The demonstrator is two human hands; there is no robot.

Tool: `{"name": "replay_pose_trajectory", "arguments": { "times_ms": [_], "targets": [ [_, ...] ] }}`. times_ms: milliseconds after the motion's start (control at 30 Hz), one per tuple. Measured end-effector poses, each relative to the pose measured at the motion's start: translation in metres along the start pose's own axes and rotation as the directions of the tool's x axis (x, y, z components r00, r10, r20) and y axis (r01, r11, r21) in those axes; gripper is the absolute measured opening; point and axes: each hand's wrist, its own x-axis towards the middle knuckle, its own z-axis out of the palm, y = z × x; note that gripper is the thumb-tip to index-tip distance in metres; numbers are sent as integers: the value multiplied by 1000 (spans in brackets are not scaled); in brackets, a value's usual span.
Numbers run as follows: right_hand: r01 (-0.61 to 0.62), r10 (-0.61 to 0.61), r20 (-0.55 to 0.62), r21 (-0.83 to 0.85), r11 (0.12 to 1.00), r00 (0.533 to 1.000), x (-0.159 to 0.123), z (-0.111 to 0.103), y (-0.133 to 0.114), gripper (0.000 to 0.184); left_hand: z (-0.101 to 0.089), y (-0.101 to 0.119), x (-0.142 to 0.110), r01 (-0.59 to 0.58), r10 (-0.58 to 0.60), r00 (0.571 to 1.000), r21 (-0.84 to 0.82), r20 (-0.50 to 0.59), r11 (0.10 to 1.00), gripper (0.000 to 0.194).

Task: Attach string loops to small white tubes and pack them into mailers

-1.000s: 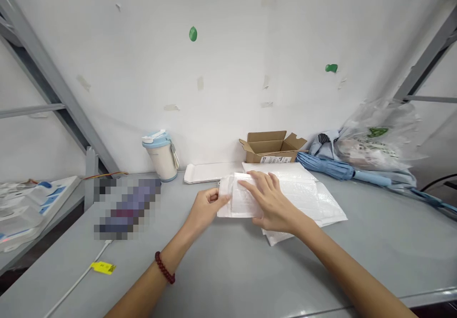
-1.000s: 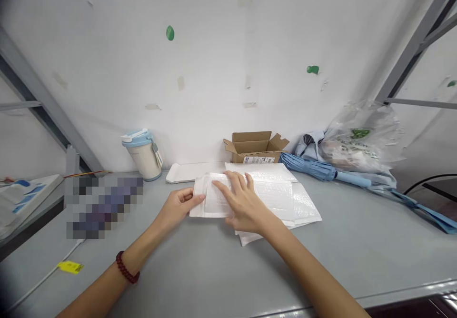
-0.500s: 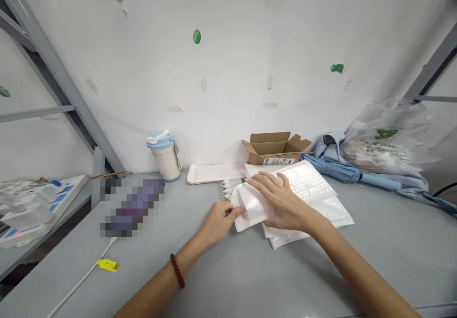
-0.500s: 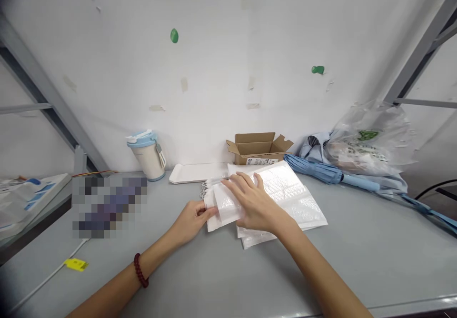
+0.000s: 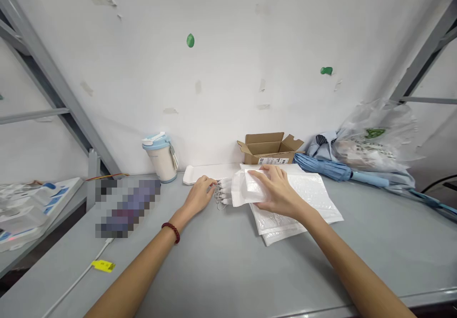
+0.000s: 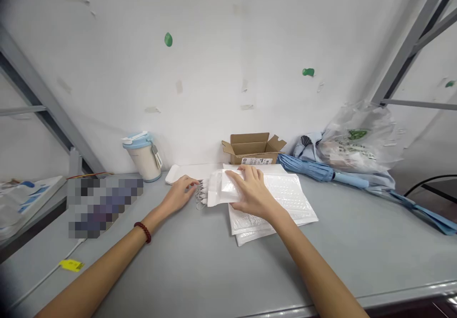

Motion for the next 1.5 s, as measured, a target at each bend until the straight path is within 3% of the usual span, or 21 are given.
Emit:
{"name": "replay_pose_trajectory", "arguments": {
  "times_ms": [167, 433, 567, 667, 767, 833, 933, 1133, 1233, 1367, 1500],
  "targets": [
    [-14, 14, 0, 24, 1000, 1000, 0, 2, 2, 57, -1, 3, 1, 48, -51, 993, -30, -103, 998, 20],
    [-43, 43, -15, 22, 999, 999, 1, 4, 5, 53, 6, 7, 13, 25, -31, 998, -107, -59, 994, 14],
    [-42, 42, -10, 35, 999, 999, 1, 2, 3, 51, -15, 13, 29, 88, -115, 979, -160, -168, 983, 20],
    [-49, 50, -15, 37, 998, 999, 0, 3, 3, 52, -35, 21, 21, 118, -168, 963, -231, -210, 966, 26],
    [-61, 62, -20, 17, 998, 998, 1, 4, 2, 50, -43, 31, -1, 180, -334, 912, -498, -239, 848, 24],
    [-63, 63, -22, 0, 998, 998, 1, 5, 0, 50, -38, 38, -14, 209, -408, 893, -628, -190, 750, 25],
    [-62, 62, -18, -8, 998, 998, 1, 6, -3, 48, -24, 52, -22, 230, -407, 908, -689, -103, 688, 24],
    [-59, 59, -10, 37, 998, 998, 1, 5, -5, 47, -13, 75, -19, 222, -184, 974, -724, 132, 654, 22],
    [-44, 46, -19, 69, 997, 999, 1, 3, -5, 49, -19, 72, -19, 182, -139, 983, -691, 118, 700, 20],
    [-26, 28, -31, 69, 997, 999, 0, 5, -6, 48, -19, 68, -16, 177, -176, 982, -615, 63, 768, 17],
    [-25, 27, -40, 45, 999, 999, 1, 7, -6, 48, -10, 82, -7, 209, -194, 977, -620, 92, 757, 17]
  ]
}}
